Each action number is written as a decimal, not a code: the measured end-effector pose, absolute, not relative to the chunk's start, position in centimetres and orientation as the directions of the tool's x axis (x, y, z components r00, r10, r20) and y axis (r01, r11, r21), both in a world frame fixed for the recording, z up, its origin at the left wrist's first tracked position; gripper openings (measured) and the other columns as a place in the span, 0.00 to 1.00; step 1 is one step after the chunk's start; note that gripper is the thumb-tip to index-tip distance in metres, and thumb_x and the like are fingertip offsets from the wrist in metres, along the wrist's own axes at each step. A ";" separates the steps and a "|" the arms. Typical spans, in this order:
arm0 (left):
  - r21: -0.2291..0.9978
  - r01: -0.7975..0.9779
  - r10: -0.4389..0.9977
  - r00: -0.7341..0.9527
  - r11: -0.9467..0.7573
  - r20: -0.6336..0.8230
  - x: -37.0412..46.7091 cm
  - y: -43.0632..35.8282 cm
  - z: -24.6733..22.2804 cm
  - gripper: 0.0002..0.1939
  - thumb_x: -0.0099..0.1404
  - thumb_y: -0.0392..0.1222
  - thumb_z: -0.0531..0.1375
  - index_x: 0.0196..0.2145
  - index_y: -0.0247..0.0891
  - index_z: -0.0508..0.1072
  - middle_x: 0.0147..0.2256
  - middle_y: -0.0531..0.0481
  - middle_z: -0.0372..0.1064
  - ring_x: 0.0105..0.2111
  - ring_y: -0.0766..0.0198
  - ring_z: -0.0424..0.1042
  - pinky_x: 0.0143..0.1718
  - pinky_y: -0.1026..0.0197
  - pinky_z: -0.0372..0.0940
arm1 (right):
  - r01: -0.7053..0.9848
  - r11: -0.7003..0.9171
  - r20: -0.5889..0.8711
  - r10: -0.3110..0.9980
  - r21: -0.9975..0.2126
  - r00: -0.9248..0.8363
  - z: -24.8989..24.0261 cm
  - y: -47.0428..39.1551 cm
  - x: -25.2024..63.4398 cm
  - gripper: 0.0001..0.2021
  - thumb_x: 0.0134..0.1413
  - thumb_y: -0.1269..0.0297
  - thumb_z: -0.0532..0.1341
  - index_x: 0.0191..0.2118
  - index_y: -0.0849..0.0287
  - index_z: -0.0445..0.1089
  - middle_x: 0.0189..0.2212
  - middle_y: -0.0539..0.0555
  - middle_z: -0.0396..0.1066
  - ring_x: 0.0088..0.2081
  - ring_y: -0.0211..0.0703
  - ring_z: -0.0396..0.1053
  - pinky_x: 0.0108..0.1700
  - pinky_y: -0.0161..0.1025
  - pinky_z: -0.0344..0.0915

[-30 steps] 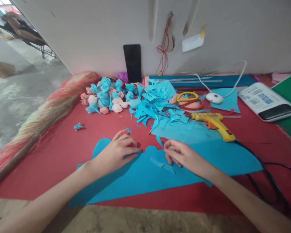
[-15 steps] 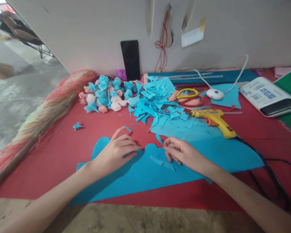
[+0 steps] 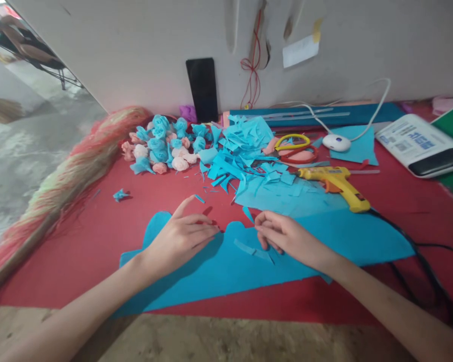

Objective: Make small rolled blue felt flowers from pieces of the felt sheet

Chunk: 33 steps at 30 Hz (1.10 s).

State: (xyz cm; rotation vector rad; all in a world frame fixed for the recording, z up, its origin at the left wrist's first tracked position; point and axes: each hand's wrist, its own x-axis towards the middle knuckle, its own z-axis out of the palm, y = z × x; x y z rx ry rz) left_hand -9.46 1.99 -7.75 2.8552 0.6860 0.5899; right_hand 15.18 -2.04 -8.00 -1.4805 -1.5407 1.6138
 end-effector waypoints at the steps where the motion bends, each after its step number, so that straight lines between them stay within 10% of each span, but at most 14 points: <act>1: 0.220 0.400 0.455 0.822 -0.890 0.344 -9.5 1.9 -7.7 0.08 0.63 0.33 0.55 0.37 0.39 0.72 0.36 0.54 0.77 0.38 0.65 0.73 0.63 0.43 0.35 | 0.334 -0.265 -0.373 0.872 -0.905 -0.316 -8.1 -2.0 15.2 0.08 0.63 0.65 0.52 0.34 0.63 0.59 0.21 0.46 0.61 0.19 0.30 0.56 0.20 0.28 0.53; 17: 0.354 0.573 0.656 0.732 -0.740 0.186 -9.5 2.4 -8.0 0.08 0.64 0.41 0.55 0.38 0.44 0.74 0.35 0.53 0.74 0.37 0.63 0.71 0.58 0.45 0.44 | 0.426 -0.133 -0.295 0.893 -0.895 -0.340 -8.4 -2.0 15.3 0.07 0.62 0.66 0.48 0.34 0.62 0.58 0.21 0.47 0.62 0.20 0.32 0.58 0.20 0.29 0.54; 24: 0.405 0.583 0.676 0.725 -0.704 0.132 -9.6 3.7 -8.4 0.08 0.61 0.45 0.58 0.35 0.43 0.75 0.34 0.52 0.74 0.36 0.63 0.71 0.50 0.53 0.53 | 0.629 0.240 -0.002 0.933 -0.740 -0.359 -7.6 -3.2 13.9 0.06 0.61 0.69 0.48 0.34 0.60 0.60 0.26 0.53 0.65 0.27 0.41 0.63 0.28 0.37 0.58; 33: 0.452 0.543 0.642 0.762 -0.707 0.089 -9.4 4.0 -8.2 0.09 0.64 0.43 0.55 0.35 0.43 0.75 0.36 0.53 0.74 0.38 0.64 0.70 0.51 0.55 0.50 | 0.536 0.740 0.384 0.670 -0.406 -0.635 -9.7 -5.2 12.2 0.10 0.58 0.78 0.48 0.35 0.70 0.65 0.43 0.67 0.66 0.46 0.56 0.60 0.48 0.51 0.59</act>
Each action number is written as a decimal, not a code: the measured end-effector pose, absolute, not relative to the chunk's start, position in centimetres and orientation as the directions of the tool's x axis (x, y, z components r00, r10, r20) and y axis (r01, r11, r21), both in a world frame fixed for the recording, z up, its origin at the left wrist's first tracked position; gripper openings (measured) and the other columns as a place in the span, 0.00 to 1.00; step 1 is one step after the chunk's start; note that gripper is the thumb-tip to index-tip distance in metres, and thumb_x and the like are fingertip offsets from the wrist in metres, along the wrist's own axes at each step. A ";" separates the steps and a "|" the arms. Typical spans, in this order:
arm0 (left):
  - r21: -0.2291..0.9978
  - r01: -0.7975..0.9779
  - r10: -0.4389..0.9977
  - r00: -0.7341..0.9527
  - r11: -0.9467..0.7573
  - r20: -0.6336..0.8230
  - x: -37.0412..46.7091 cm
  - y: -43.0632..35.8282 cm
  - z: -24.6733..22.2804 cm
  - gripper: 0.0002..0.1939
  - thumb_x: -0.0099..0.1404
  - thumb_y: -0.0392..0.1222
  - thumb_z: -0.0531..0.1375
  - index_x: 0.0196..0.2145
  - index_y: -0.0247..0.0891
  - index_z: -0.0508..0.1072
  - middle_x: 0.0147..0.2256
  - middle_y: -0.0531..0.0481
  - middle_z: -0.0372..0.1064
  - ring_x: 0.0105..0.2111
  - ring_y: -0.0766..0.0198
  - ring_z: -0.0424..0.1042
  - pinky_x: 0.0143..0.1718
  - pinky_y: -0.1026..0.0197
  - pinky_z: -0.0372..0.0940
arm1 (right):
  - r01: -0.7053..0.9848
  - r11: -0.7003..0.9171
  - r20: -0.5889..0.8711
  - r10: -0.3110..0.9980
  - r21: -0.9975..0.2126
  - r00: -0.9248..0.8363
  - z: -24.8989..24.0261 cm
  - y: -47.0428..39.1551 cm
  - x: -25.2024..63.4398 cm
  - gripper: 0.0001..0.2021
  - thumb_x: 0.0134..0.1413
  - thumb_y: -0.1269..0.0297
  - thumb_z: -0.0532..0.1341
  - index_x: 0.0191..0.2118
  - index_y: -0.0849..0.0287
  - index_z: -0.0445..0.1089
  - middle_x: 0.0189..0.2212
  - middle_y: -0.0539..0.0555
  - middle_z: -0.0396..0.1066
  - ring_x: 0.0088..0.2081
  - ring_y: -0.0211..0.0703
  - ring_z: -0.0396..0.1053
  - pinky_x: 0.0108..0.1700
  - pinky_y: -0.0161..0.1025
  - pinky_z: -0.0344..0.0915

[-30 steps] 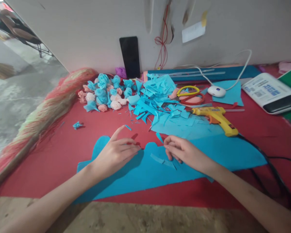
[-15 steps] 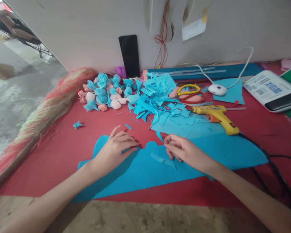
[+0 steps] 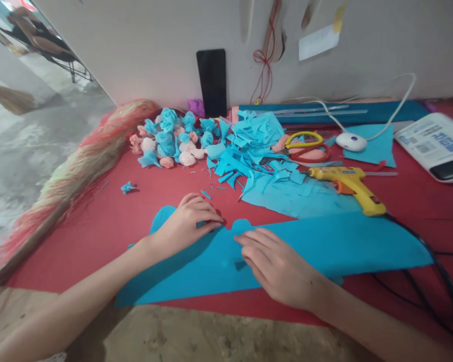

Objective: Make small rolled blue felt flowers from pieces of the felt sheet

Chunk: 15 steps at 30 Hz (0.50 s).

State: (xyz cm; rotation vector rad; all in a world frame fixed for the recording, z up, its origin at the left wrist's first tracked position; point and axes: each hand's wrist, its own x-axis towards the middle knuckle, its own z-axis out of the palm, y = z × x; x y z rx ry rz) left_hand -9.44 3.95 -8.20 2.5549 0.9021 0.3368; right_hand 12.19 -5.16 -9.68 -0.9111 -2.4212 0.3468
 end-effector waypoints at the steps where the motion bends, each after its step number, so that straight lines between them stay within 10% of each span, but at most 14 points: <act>1: 0.458 0.533 0.629 0.773 -0.711 0.076 -9.5 4.0 -8.1 0.08 0.63 0.43 0.56 0.37 0.43 0.75 0.36 0.53 0.74 0.39 0.64 0.69 0.51 0.56 0.50 | 0.533 0.751 0.397 0.659 -0.389 -0.639 -9.8 -5.2 12.2 0.09 0.58 0.79 0.48 0.35 0.70 0.65 0.43 0.67 0.66 0.45 0.56 0.61 0.48 0.52 0.60; 15: 0.495 0.516 0.556 0.827 -0.699 -0.078 -8.6 5.5 -6.9 0.04 0.60 0.39 0.60 0.32 0.41 0.75 0.33 0.55 0.74 0.38 0.66 0.69 0.50 0.59 0.49 | 0.540 0.779 0.451 0.626 -0.318 -0.637 -10.5 -5.2 12.2 0.11 0.58 0.78 0.47 0.36 0.72 0.66 0.44 0.67 0.67 0.45 0.54 0.62 0.46 0.52 0.63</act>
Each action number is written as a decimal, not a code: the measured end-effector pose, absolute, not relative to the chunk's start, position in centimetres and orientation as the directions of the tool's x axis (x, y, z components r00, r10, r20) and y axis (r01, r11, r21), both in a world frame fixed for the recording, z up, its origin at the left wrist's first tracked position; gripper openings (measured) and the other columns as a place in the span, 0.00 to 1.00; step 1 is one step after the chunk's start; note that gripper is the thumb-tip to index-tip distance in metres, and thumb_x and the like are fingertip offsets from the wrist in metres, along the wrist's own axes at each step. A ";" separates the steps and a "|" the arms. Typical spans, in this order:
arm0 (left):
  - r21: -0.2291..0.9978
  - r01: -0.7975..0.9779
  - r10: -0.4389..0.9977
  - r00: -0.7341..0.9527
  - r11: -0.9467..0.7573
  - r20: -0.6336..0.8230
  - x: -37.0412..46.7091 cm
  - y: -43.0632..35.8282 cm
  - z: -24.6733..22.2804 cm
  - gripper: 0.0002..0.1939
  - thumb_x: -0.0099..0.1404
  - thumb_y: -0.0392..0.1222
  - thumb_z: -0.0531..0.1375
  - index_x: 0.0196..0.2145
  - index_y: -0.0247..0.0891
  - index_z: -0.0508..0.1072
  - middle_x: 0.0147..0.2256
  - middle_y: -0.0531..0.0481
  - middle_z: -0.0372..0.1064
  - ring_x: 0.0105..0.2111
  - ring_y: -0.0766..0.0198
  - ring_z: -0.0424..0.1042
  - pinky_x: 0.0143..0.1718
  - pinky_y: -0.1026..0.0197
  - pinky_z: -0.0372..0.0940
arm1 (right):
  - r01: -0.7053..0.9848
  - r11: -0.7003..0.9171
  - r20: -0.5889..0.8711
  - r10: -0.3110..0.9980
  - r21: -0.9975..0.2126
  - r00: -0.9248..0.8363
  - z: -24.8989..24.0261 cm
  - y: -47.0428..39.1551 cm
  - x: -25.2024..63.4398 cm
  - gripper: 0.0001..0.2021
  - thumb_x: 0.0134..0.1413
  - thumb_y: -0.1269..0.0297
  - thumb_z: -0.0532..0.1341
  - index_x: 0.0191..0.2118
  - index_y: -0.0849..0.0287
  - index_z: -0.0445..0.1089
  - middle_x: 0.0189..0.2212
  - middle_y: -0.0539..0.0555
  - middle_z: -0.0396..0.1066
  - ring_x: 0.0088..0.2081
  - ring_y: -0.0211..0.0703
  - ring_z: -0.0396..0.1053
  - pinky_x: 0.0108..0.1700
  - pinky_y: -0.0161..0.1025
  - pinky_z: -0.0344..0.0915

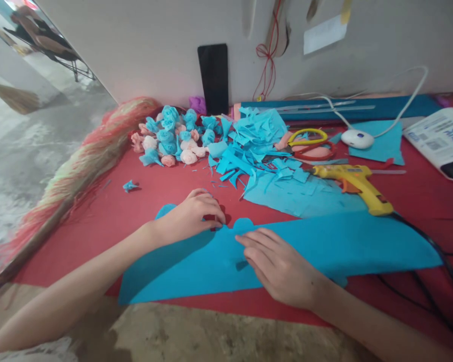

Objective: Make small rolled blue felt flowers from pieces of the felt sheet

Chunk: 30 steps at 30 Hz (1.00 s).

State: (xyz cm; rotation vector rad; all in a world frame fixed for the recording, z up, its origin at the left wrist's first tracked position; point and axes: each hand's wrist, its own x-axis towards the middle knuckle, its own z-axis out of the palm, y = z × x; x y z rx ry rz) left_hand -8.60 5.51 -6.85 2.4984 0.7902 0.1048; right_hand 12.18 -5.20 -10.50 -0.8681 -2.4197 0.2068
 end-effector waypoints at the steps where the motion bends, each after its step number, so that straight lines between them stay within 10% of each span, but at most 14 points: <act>1: 0.494 0.515 0.555 0.829 -0.700 -0.078 -8.6 5.5 -6.8 0.04 0.60 0.39 0.60 0.32 0.42 0.75 0.33 0.56 0.74 0.38 0.66 0.68 0.50 0.59 0.49 | 0.541 0.780 0.453 0.624 -0.315 -0.636 -10.5 -5.2 12.2 0.11 0.58 0.78 0.47 0.36 0.72 0.66 0.44 0.67 0.67 0.45 0.54 0.62 0.46 0.52 0.63; 30: 0.498 0.549 0.589 0.803 -0.672 -0.091 -8.8 4.8 -7.0 0.06 0.62 0.38 0.58 0.36 0.42 0.74 0.37 0.55 0.75 0.40 0.65 0.69 0.55 0.55 0.46 | 0.541 0.792 0.477 0.606 -0.284 -0.637 -10.8 -5.1 12.2 0.11 0.58 0.78 0.48 0.37 0.73 0.67 0.43 0.67 0.68 0.45 0.55 0.64 0.46 0.51 0.63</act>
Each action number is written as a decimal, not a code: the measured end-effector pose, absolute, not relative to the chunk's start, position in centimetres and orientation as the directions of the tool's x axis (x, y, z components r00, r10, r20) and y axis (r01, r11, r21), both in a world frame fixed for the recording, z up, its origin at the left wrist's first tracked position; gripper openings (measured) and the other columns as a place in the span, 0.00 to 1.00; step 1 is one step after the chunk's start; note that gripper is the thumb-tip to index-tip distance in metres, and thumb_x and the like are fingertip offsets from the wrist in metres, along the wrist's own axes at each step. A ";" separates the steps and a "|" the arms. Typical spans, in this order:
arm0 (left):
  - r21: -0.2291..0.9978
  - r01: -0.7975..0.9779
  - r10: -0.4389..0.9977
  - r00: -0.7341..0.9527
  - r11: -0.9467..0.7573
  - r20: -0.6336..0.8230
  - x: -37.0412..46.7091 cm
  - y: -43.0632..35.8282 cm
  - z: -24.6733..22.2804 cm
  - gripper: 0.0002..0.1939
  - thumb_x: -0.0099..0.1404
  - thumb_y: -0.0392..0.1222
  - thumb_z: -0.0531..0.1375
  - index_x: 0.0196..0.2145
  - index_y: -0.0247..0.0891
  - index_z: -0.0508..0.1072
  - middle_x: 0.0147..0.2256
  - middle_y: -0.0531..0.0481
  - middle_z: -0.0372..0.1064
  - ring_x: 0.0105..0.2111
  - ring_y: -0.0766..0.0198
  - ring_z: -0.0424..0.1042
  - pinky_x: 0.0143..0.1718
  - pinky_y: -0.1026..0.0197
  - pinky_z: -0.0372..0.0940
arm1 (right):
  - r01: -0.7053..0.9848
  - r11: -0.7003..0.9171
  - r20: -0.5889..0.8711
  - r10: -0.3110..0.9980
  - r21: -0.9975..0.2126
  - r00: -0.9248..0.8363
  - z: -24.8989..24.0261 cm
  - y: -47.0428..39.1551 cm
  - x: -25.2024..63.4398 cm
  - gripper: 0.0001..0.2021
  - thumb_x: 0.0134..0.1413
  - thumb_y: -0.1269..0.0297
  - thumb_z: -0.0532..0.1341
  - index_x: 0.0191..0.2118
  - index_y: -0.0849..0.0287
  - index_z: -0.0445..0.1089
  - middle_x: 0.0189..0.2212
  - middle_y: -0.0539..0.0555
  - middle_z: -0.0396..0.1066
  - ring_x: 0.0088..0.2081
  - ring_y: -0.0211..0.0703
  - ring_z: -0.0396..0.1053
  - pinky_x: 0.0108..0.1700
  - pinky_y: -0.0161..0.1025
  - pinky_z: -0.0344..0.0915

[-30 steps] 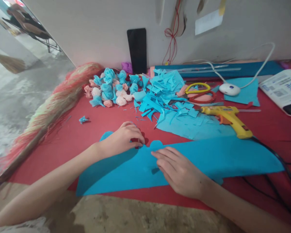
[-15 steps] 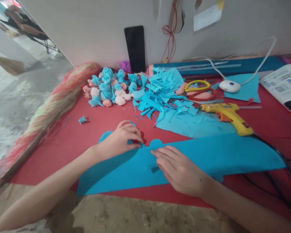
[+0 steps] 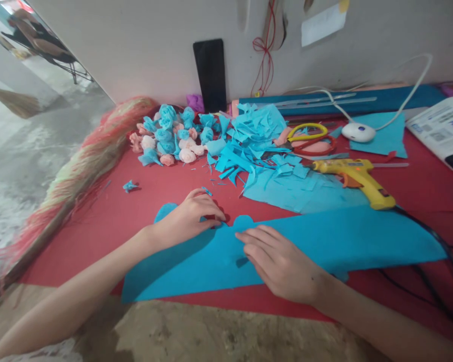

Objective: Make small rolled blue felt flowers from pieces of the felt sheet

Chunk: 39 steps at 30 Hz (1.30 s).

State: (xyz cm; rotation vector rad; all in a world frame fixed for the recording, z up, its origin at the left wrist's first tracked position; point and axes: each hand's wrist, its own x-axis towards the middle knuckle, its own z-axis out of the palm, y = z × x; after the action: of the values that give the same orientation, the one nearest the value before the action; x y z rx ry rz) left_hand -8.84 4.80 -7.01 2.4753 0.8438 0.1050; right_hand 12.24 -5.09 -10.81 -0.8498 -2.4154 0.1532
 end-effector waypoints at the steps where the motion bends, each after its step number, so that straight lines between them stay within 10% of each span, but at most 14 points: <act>1: 0.496 0.548 0.587 0.804 -0.674 -0.091 -8.8 4.8 -7.0 0.06 0.62 0.38 0.58 0.36 0.42 0.75 0.37 0.54 0.75 0.40 0.65 0.69 0.55 0.56 0.47 | 0.542 0.791 0.478 0.607 -0.285 -0.634 -10.8 -5.1 12.3 0.11 0.58 0.78 0.48 0.37 0.73 0.67 0.43 0.67 0.68 0.45 0.55 0.64 0.46 0.51 0.63; 23: 0.386 0.555 0.578 0.813 -0.737 -0.066 -8.6 4.3 -5.8 0.08 0.62 0.36 0.56 0.36 0.42 0.75 0.32 0.54 0.76 0.35 0.63 0.68 0.56 0.51 0.45 | 0.546 0.791 0.474 0.606 -0.276 -0.639 -10.9 -5.2 12.2 0.12 0.57 0.79 0.48 0.39 0.75 0.67 0.43 0.67 0.68 0.45 0.56 0.64 0.45 0.53 0.65; 39: 0.551 0.576 0.665 0.745 -0.604 -0.050 -8.6 5.1 -5.4 0.06 0.62 0.37 0.55 0.32 0.37 0.72 0.32 0.50 0.73 0.35 0.64 0.70 0.44 0.59 0.61 | 0.536 0.788 0.467 0.613 -0.303 -0.637 -10.9 -5.3 12.4 0.11 0.57 0.79 0.48 0.38 0.74 0.67 0.44 0.68 0.68 0.45 0.56 0.64 0.45 0.53 0.65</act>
State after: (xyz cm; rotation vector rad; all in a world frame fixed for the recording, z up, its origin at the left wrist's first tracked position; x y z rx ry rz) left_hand -8.60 5.07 -5.45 2.3941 0.9336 0.2158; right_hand 12.36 -5.27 -10.86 -0.8526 -2.4160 0.1828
